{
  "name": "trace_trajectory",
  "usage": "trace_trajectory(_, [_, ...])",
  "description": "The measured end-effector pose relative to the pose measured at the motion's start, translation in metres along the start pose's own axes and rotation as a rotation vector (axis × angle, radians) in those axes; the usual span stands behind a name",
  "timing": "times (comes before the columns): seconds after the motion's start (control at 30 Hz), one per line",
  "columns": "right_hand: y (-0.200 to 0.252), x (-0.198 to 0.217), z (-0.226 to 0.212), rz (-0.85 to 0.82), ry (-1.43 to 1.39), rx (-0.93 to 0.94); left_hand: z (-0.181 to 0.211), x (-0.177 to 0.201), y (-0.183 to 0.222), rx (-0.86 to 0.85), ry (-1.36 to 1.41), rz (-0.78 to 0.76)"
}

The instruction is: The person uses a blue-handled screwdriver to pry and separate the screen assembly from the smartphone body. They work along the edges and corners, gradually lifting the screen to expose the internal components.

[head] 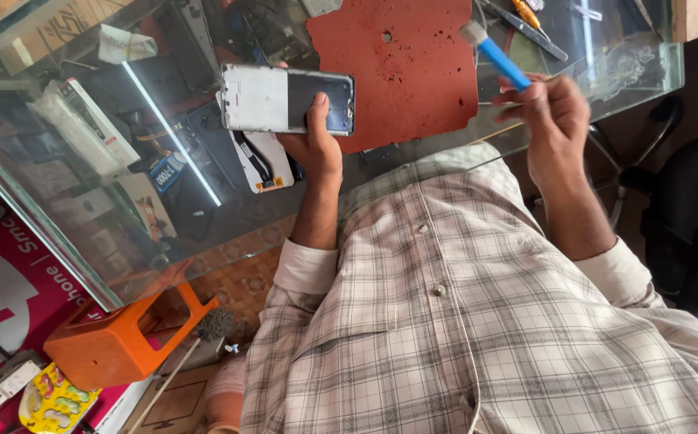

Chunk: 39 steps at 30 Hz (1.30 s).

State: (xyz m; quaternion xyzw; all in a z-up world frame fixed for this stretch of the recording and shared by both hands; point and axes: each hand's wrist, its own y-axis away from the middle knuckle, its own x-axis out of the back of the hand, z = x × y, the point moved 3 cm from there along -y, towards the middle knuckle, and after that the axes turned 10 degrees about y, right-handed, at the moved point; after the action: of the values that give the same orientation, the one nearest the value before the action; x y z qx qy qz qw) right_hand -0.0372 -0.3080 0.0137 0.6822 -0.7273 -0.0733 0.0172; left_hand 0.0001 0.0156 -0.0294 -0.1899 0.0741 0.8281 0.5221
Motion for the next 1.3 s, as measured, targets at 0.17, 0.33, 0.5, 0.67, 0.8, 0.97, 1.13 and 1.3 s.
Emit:
trace_trajectory(0.17, [-0.015,-0.015,-0.002,-0.104,0.172,-0.112,0.004,0.014,0.016,0.119,-0.036,0.102])
trace_trajectory(0.33, [-0.05,-0.029,0.006,-0.192,0.085,-0.244,0.007,0.014,0.019,0.161,0.024,0.089])
trace_trajectory(0.5, [-0.087,-0.06,-0.025,-0.257,0.32,-0.011,0.018,0.017,0.011,0.201,0.309,0.161])
trace_trajectory(0.67, [-0.087,-0.067,-0.146,-0.21,0.948,0.774,0.047,0.023,0.011,0.067,0.457,0.21])
trace_trajectory(0.8, [-0.07,-0.079,-0.2,-0.246,1.154,0.929,0.072,0.047,0.012,0.037,0.455,0.267])
trace_trajectory(0.97, [-0.087,-0.137,-0.149,-0.672,1.283,1.215,0.094,0.092,0.01,-0.093,0.402,0.412])
trace_trajectory(1.13, [-0.045,-0.11,-0.098,-0.99,0.939,0.762,0.111,0.115,0.025,-0.141,0.276,0.358])
trace_trajectory(1.3, [-0.029,-0.043,-0.101,-0.855,0.815,0.493,0.105,0.105,0.031,-0.051,0.319,0.363])
